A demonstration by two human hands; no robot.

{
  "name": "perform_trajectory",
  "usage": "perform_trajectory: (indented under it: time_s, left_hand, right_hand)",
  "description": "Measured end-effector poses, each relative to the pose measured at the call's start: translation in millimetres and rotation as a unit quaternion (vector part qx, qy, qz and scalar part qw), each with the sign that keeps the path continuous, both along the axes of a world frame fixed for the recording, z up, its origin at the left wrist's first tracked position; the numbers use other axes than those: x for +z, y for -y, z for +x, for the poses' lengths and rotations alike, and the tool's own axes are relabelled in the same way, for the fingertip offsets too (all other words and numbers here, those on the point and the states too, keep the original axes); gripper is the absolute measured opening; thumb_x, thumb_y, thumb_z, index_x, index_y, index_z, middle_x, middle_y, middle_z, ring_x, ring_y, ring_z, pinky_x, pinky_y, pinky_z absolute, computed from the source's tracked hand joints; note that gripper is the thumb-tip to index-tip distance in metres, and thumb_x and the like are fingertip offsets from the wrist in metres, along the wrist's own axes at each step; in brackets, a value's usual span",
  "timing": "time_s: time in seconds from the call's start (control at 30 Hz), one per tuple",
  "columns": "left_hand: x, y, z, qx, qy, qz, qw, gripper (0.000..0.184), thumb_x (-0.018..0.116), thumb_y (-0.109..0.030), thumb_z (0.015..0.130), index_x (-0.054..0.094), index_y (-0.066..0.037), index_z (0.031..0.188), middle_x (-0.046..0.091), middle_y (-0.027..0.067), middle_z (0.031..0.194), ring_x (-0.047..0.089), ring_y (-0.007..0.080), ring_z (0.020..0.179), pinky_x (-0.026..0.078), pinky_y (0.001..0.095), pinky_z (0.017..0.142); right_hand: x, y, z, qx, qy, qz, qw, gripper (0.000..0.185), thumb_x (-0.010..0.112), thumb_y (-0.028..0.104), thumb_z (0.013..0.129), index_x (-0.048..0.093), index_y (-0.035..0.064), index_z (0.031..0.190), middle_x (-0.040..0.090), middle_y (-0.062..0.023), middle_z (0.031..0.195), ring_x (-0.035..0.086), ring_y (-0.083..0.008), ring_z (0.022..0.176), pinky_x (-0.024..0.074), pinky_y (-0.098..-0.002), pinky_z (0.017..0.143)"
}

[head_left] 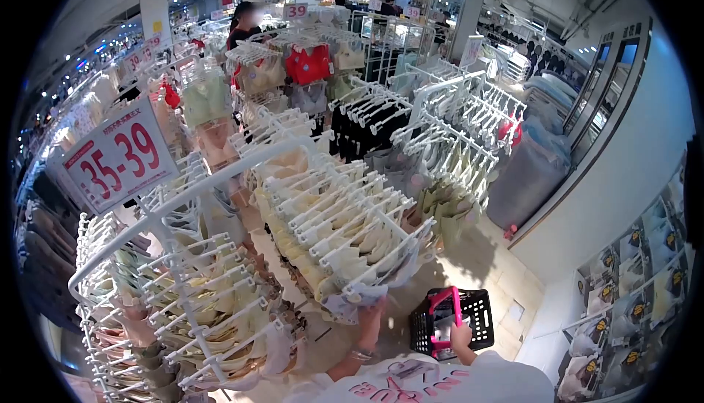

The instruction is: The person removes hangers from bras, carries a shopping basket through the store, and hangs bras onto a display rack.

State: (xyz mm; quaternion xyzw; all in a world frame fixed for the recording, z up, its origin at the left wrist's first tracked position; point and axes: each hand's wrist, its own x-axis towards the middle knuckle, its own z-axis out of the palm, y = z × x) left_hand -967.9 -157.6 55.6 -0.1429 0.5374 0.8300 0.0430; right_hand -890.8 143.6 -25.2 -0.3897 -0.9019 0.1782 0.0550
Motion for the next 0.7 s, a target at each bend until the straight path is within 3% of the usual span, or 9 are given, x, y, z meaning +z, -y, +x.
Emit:
perform_trajectory:
  time_s: [0.07, 0.13, 0.3, 0.47, 0.53, 0.6, 0.67, 0.7]
  left_hand:
    - [16, -5, 0, 0.062, 0.006, 0.021, 0.998, 0.039, 0.07, -0.034, 0.083, 0.054, -0.007, 0.107, 0.062, 0.0012, 0.092, 0.06, 0.0101, 0.079, 0.047, 0.0231, 0.063]
    - [39, -8, -2, 0.12, -0.013, 0.033, 0.992, 0.032, 0.072, -0.032, 0.083, 0.06, -0.004, 0.093, 0.06, -0.0004, 0.079, 0.052, 0.0057, 0.061, 0.042, 0.0207, 0.054]
    - [48, -11, -8, 0.141, 0.071, 0.083, 0.984, 0.036, 0.073, -0.035, 0.081, 0.058, -0.006, 0.095, 0.064, 0.0016, 0.08, 0.061, 0.0093, 0.067, 0.047, 0.0232, 0.053]
    - [31, -10, -23, 0.134, 0.063, 0.075, 0.986, 0.035, 0.069, -0.038, 0.084, 0.057, -0.006, 0.094, 0.066, 0.0059, 0.081, 0.065, 0.0153, 0.068, 0.052, 0.0269, 0.057]
    - [26, -14, -28, 0.166, 0.09, 0.092, 0.978, 0.035, 0.07, -0.035, 0.084, 0.056, -0.005, 0.095, 0.066, 0.005, 0.078, 0.063, 0.0131, 0.062, 0.049, 0.0255, 0.053]
    - [17, -16, -36, 0.19, 0.088, 0.085, 0.974, 0.033, 0.069, -0.032, 0.084, 0.056, -0.003, 0.095, 0.065, 0.0049, 0.075, 0.062, 0.0121, 0.06, 0.047, 0.0247, 0.051]
    - [-1, -18, -38, 0.206, 0.06, 0.052, 0.975, 0.031, 0.067, -0.03, 0.087, 0.057, -0.002, 0.092, 0.065, 0.0055, 0.073, 0.062, 0.012, 0.06, 0.047, 0.0246, 0.052]
    - [-2, -18, -36, 0.204, 0.053, 0.036, 0.977, 0.029, 0.065, -0.029, 0.088, 0.059, -0.001, 0.089, 0.066, 0.0058, 0.073, 0.062, 0.0124, 0.06, 0.047, 0.025, 0.053]
  right_hand:
    - [17, 7, -10, 0.038, -0.052, -0.049, 0.997, 0.031, 0.059, 0.028, 0.077, 0.064, -0.0024, 0.077, 0.063, -0.0241, 0.073, 0.062, -0.042, 0.075, 0.047, -0.0498, 0.068]
    - [-4, 0, -27, 0.012, -0.052, -0.07, 0.996, 0.03, 0.058, 0.027, 0.076, 0.064, -0.0031, 0.077, 0.063, -0.0244, 0.073, 0.062, -0.0421, 0.076, 0.047, -0.0496, 0.068]
    - [-17, 2, -56, -0.036, -0.097, -0.124, 0.987, 0.032, 0.055, 0.026, 0.078, 0.062, -0.0058, 0.079, 0.063, -0.027, 0.076, 0.062, -0.0436, 0.078, 0.0466, -0.0506, 0.073]
    - [-26, -6, -67, -0.04, -0.122, -0.161, 0.978, 0.032, 0.057, 0.026, 0.079, 0.061, -0.0063, 0.078, 0.063, -0.0266, 0.076, 0.062, -0.0428, 0.079, 0.0471, -0.0489, 0.072]
    - [-37, -11, -65, -0.057, -0.135, -0.224, 0.964, 0.031, 0.058, 0.024, 0.078, 0.059, -0.0065, 0.079, 0.063, -0.0259, 0.075, 0.063, -0.0418, 0.078, 0.0474, -0.0484, 0.071]
    - [-41, -13, -63, -0.034, -0.145, -0.199, 0.969, 0.03, 0.058, 0.023, 0.078, 0.058, -0.0065, 0.081, 0.063, -0.0252, 0.074, 0.063, -0.0407, 0.077, 0.0476, -0.0481, 0.07]
    - [3, 0, -62, -0.014, -0.149, -0.227, 0.962, 0.028, 0.059, 0.021, 0.077, 0.055, -0.0061, 0.083, 0.063, -0.0242, 0.074, 0.063, -0.04, 0.075, 0.0478, -0.0473, 0.07]
    - [-14, -8, -67, -0.01, -0.129, -0.232, 0.964, 0.028, 0.059, 0.021, 0.077, 0.055, -0.0062, 0.082, 0.062, -0.0237, 0.073, 0.063, -0.0398, 0.075, 0.0479, -0.0472, 0.07]
